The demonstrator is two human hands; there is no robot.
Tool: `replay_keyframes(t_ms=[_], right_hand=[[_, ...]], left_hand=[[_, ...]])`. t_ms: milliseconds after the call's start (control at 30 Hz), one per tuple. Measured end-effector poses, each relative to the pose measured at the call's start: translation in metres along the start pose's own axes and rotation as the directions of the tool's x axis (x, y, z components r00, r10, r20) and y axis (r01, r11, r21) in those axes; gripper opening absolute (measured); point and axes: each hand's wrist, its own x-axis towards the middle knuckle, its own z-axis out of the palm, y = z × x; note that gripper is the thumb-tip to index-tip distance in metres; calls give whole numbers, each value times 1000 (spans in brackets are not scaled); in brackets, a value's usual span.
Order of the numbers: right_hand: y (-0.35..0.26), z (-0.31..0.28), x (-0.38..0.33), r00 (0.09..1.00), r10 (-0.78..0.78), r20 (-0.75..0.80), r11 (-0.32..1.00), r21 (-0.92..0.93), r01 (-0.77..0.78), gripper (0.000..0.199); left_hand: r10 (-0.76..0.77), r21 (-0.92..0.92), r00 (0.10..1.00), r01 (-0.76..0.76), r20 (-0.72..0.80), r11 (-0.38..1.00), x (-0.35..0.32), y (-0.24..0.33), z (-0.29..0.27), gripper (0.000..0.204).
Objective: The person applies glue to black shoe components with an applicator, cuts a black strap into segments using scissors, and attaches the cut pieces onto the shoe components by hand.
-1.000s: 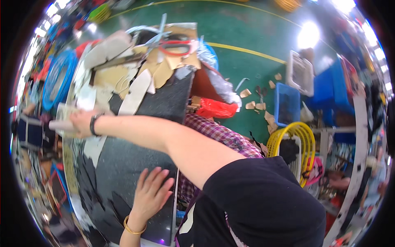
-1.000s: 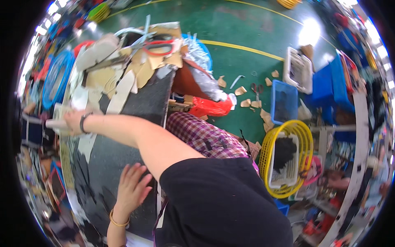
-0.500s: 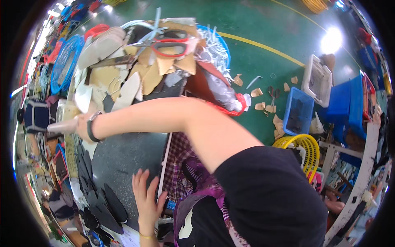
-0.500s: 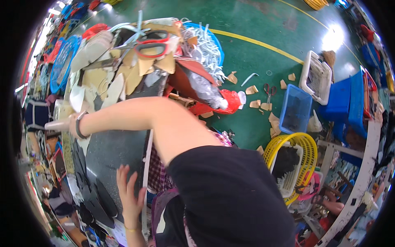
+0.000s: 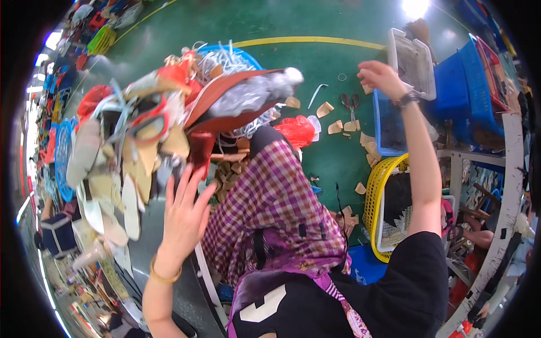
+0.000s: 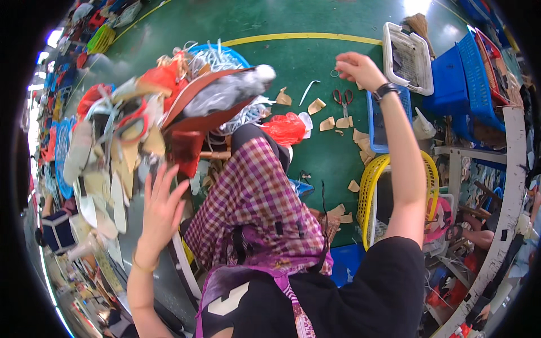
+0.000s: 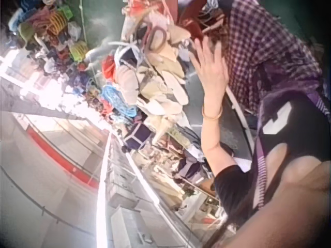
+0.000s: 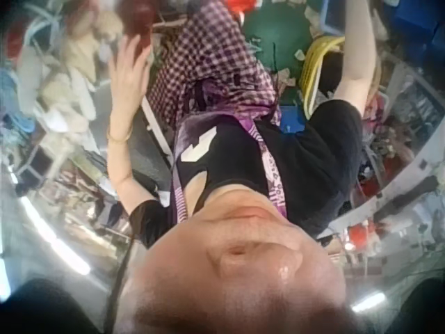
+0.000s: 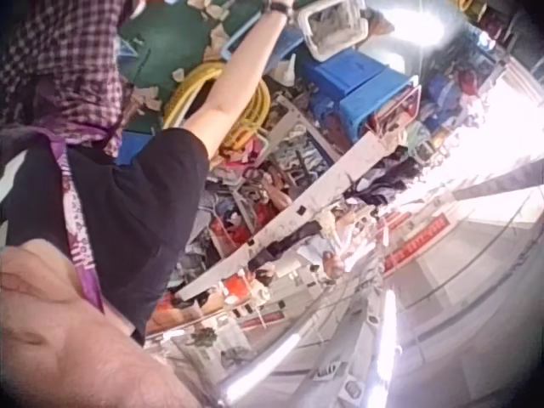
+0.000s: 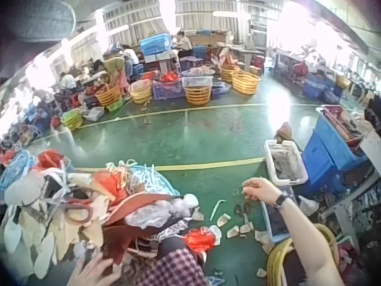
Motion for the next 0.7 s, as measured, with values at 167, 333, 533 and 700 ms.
replay_keyframes(t_ms=[167,333,533,700], right_hand=[[252,14,68,896,397,-201,746,-498,-442,16],[368,101,78,639,736,-223,421,-589,-690,34],[448,161,131,539,801,-262,332,-555,-763,24],[562,183,159,647,338,-683,91,-661,-745,29]], left_hand=[[-206,-171,977,193,-59,966,-15,-20,11,40],[-183,131,976,198,-121,971,-45,-30,23,35],[-22,199,973,-24,228,980,33,-84,72,36],[-13,115,851,-55,525,992,54,-132,111,37]])
